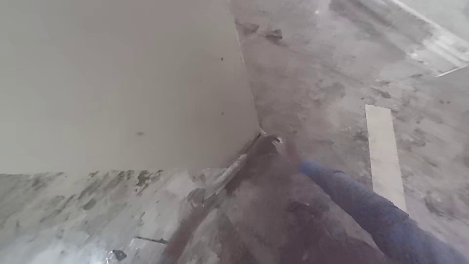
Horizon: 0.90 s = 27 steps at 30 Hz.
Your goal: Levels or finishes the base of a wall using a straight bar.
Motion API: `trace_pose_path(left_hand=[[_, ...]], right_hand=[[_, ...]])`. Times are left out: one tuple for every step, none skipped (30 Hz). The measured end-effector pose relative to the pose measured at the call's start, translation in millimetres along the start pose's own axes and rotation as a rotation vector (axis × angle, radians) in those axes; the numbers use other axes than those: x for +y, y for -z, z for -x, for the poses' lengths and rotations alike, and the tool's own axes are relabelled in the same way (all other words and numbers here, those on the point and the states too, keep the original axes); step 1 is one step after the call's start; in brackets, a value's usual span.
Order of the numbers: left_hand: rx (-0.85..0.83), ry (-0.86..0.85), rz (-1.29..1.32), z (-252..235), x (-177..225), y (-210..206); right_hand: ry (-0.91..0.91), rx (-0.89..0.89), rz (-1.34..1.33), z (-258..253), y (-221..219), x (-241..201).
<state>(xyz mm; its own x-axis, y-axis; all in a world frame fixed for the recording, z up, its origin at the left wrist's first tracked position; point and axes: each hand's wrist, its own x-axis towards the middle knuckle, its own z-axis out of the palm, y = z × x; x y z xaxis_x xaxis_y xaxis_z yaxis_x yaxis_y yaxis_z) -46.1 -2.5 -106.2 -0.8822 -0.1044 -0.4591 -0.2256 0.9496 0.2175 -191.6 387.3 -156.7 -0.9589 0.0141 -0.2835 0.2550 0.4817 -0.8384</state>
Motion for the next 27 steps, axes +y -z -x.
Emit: trace_pose_path(left_hand=[[-0.066, 0.074, 0.144, -1, 7, 3], [-0.131, 0.136, 0.289, -2, 16, 8], [-0.148, 0.174, 0.421, 0, 26, 14], [-0.133, 0.179, 0.507, 2, 32, 18], [-0.105, 0.149, 0.517, 2, 33, 19], [-0.084, 0.12, 0.47, 1, 30, 16], [-0.079, 0.102, 0.392, -1, 29, 16], [-0.088, 0.112, 0.279, -4, 30, 18], [-0.094, 0.111, 0.181, -4, 33, 20], [-0.096, 0.097, 0.111, -2, 35, 21], [-0.085, 0.072, 0.06, -1, 36, 22], [-0.075, 0.056, 0.031, -1, 36, 22], [-0.07, 0.052, 0.025, -3, 37, 22], [-0.062, 0.052, 0.049, -3, 37, 22], [-0.059, 0.057, 0.086, -2, 38, 22], [-0.057, 0.063, 0.13, -1, 40, 22], [-0.057, 0.073, 0.185, 0, 42, 22], [-0.056, 0.082, 0.24, 1, 43, 23], [-0.052, 0.081, 0.267, 2, 42, 23], [-0.04, 0.073, 0.265, 2, 41, 24], [-0.031, 0.073, 0.251, 2, 40, 23], [-0.029, 0.082, 0.245, 2, 38, 22], [-0.029, 0.094, 0.252, 1, 35, 19], [-0.031, 0.1, 0.265, 0, 32, 16], [-0.029, 0.104, 0.276, 0, 29, 14], [-0.034, 0.107, 0.28, -1, 26, 11], [-0.052, 0.11, 0.285, -2, 25, 10]], right_hand=[[0.041, -0.023, 0.026, 1, 3, -1], [0.066, -0.049, 0.057, 1, 6, -2], [0.09, -0.069, 0.095, 0, 9, -3], [0.107, -0.074, 0.139, -1, 11, -2], [0.08, -0.096, 0.164, -2, 12, -3], [0.044, -0.112, 0.154, -2, 12, -3], [0.009, -0.115, 0.132, -3, 11, -4], [-0.014, -0.11, 0.124, -5, 10, -3], [-0.011, -0.095, 0.124, -4, 8, -1], [0.001, -0.086, 0.133, -2, 7, 1], [0.012, -0.088, 0.132, 0, 7, 1], [0.021, -0.093, 0.136, 0, 8, -1], [0.022, -0.096, 0.156, 1, 11, -5], [0.023, -0.083, 0.178, 2, 12, -7], [0.023, -0.071, 0.2, 4, 11, -8], [0.006, -0.078, 0.223, 7, 13, -11], [-0.02, -0.095, 0.234, 8, 15, -15], [-0.044, -0.105, 0.242, 8, 17, -17], [-0.054, -0.106, 0.254, 8, 17, -16], [-0.049, -0.101, 0.257, 7, 15, -14], [-0.032, -0.092, 0.248, 7, 13, -11], [-0.009, -0.075, 0.224, 6, 11, -8], [0.005, -0.067, 0.205, 6, 9, -6], [0.011, -0.064, 0.185, 5, 8, -5], [0.012, -0.06, 0.163, 5, 7, -5], [0.01, -0.057, 0.144, 5, 7, -5], [0.005, -0.06, 0.134, 5, 8, -5]])
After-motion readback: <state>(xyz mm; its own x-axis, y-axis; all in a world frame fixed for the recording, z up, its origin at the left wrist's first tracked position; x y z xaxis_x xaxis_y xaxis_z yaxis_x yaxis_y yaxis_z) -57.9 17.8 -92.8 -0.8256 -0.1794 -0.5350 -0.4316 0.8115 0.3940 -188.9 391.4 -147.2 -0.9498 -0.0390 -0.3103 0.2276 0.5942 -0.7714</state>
